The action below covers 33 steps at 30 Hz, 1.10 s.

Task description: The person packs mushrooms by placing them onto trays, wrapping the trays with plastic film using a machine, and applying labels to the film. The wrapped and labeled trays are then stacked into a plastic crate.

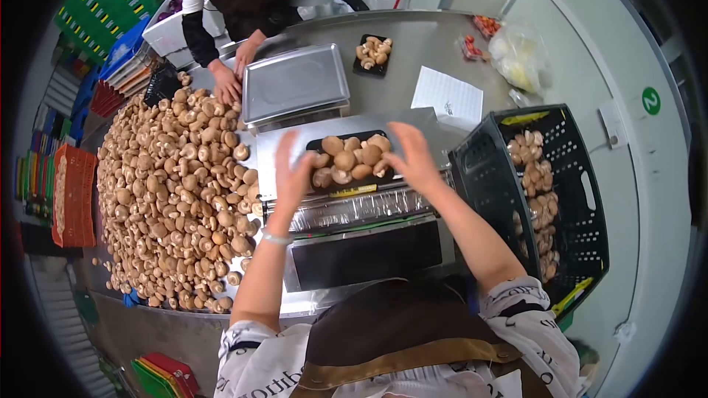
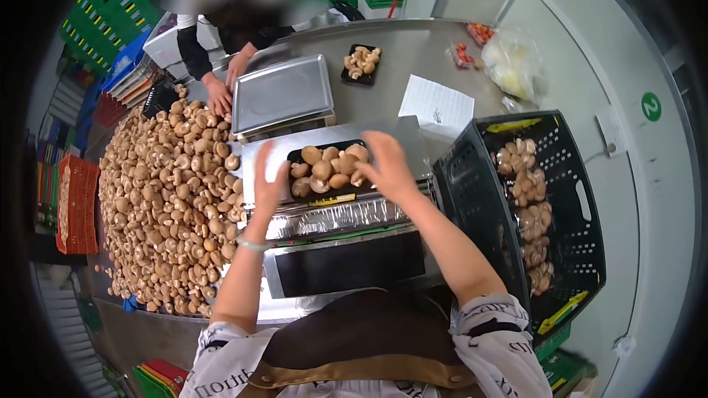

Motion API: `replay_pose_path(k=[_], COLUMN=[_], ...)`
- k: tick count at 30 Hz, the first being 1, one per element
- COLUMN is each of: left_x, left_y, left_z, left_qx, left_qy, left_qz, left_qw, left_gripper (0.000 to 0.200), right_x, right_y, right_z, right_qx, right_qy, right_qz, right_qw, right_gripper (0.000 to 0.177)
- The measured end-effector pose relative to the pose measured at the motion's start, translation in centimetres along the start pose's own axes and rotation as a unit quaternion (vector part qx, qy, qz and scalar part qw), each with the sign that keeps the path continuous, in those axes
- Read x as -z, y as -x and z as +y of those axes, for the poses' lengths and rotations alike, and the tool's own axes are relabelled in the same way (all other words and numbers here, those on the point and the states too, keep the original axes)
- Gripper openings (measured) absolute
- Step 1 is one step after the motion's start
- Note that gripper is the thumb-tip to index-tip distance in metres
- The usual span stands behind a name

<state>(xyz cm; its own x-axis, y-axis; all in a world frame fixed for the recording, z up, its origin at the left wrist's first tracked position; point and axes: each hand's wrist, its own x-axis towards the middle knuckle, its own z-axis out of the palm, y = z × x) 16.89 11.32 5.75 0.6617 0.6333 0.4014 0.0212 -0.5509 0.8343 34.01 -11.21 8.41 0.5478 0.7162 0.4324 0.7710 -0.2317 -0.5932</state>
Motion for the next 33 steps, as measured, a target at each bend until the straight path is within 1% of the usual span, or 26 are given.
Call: replay_pose_path(k=[2,3,4,5,7,8,10,11,12,13,14,15,16,17,18,20,22,23,24,25,27,28,30,31,32,33], left_x=[5.2,7.8,9.2,10.0,9.3,8.0,4.7,3.8,3.0,2.9,3.8,5.7,7.7,8.9,10.1,11.0,10.0,9.0,7.1,4.9,0.7,-0.9,-2.4,-3.0,-3.5,-3.7], left_y=[1.4,2.8,4.3,5.8,9.3,10.1,10.7,10.9,10.7,10.7,9.8,8.9,7.4,5.3,4.2,1.1,-1.9,-3.3,-4.9,-6.5,-7.0,-6.9,-5.6,-5.0,-4.5,-4.1], left_z=[-0.6,-1.3,-0.7,0.5,-1.1,-0.5,0.9,0.7,-0.2,-1.8,-2.4,-3.1,-1.6,2.8,3.0,6.3,5.8,5.4,7.1,5.7,-0.7,-3.2,-3.7,-4.6,-5.7,-6.9], left_qx=[0.044,0.160,0.202,0.188,0.065,0.103,0.156,0.161,0.164,0.134,0.198,0.276,0.341,0.408,0.382,0.356,0.266,0.251,0.257,0.204,0.132,0.114,0.156,0.144,0.127,0.137], left_qy=[-0.086,-0.081,-0.129,-0.217,-0.365,-0.374,-0.362,-0.341,-0.317,-0.291,-0.193,-0.021,0.152,0.232,0.278,0.394,0.510,0.577,0.552,0.498,0.339,0.234,-0.022,-0.069,-0.113,-0.049], left_qz=[0.059,0.032,0.036,0.042,0.006,-0.034,-0.049,-0.054,-0.055,-0.058,-0.110,-0.164,-0.212,-0.198,-0.224,-0.229,-0.166,-0.109,-0.031,-0.039,-0.058,-0.071,-0.183,-0.195,-0.211,-0.202], left_qw=[0.994,0.983,0.970,0.957,0.929,0.921,0.918,0.925,0.932,0.945,0.955,0.947,0.903,0.861,0.852,0.816,0.801,0.770,0.793,0.842,0.930,0.963,0.970,0.968,0.963,0.969], left_gripper=[0.030,0.019,0.016,0.017,0.020,0.022,0.021,0.021,0.021,0.021,0.024,0.024,0.024,0.022,0.021,0.021,0.021,0.020,0.020,0.019,0.019,0.019,0.017,0.015,0.013,0.011], right_x=[3.5,4.9,5.4,5.1,4.5,3.4,0.2,-0.8,-0.9,-0.6,-0.2,1.3,3.7,5.8,7.3,8.0,7.5,6.4,5.1,3.8,-0.9,-2.7,-6.3,-7.4,-7.8,-7.2], right_y=[3.0,5.3,7.3,8.6,10.9,11.1,11.5,11.4,11.3,11.0,10.9,10.7,10.1,9.3,8.5,6.2,2.1,0.1,-2.3,-4.4,-6.1,-6.4,-5.9,-5.2,-4.8,-4.9], right_z=[-0.3,1.0,2.1,1.7,0.8,0.3,0.9,1.2,1.8,2.1,2.5,3.1,2.7,1.9,1.0,-0.1,-0.8,-1.0,-0.9,-0.6,3.9,5.5,8.0,8.5,8.7,8.1], right_qx=[-0.106,-0.136,-0.166,-0.187,-0.229,-0.218,-0.223,-0.183,-0.193,-0.202,-0.210,-0.231,-0.319,-0.340,-0.358,-0.269,-0.178,-0.183,-0.192,-0.199,-0.196,-0.207,-0.217,-0.150,-0.144,-0.160], right_qy=[0.027,0.048,0.069,0.121,0.223,0.248,0.254,0.220,0.157,0.095,0.032,-0.029,-0.253,-0.353,-0.450,-0.643,-0.713,-0.701,-0.656,-0.607,-0.399,-0.241,-0.069,-0.014,-0.027,-0.051], right_qz=[0.072,0.059,0.046,0.025,-0.022,-0.028,-0.068,-0.067,-0.068,-0.071,-0.076,-0.120,-0.183,-0.182,-0.179,-0.116,0.000,0.100,0.126,0.153,0.106,0.035,-0.104,-0.103,-0.135,-0.181], right_qw=[0.991,0.988,0.983,0.975,0.947,0.943,0.939,0.956,0.966,0.972,0.974,0.965,0.895,0.852,0.798,0.708,0.679,0.682,0.719,0.754,0.889,0.947,0.968,0.983,0.980,0.969], right_gripper=[0.043,0.038,0.035,0.034,0.034,0.036,0.034,0.032,0.031,0.030,0.029,0.026,0.024,0.023,0.023,0.021,0.022,0.020,0.018,0.017,0.017,0.018,0.017,0.015,0.015,0.018])
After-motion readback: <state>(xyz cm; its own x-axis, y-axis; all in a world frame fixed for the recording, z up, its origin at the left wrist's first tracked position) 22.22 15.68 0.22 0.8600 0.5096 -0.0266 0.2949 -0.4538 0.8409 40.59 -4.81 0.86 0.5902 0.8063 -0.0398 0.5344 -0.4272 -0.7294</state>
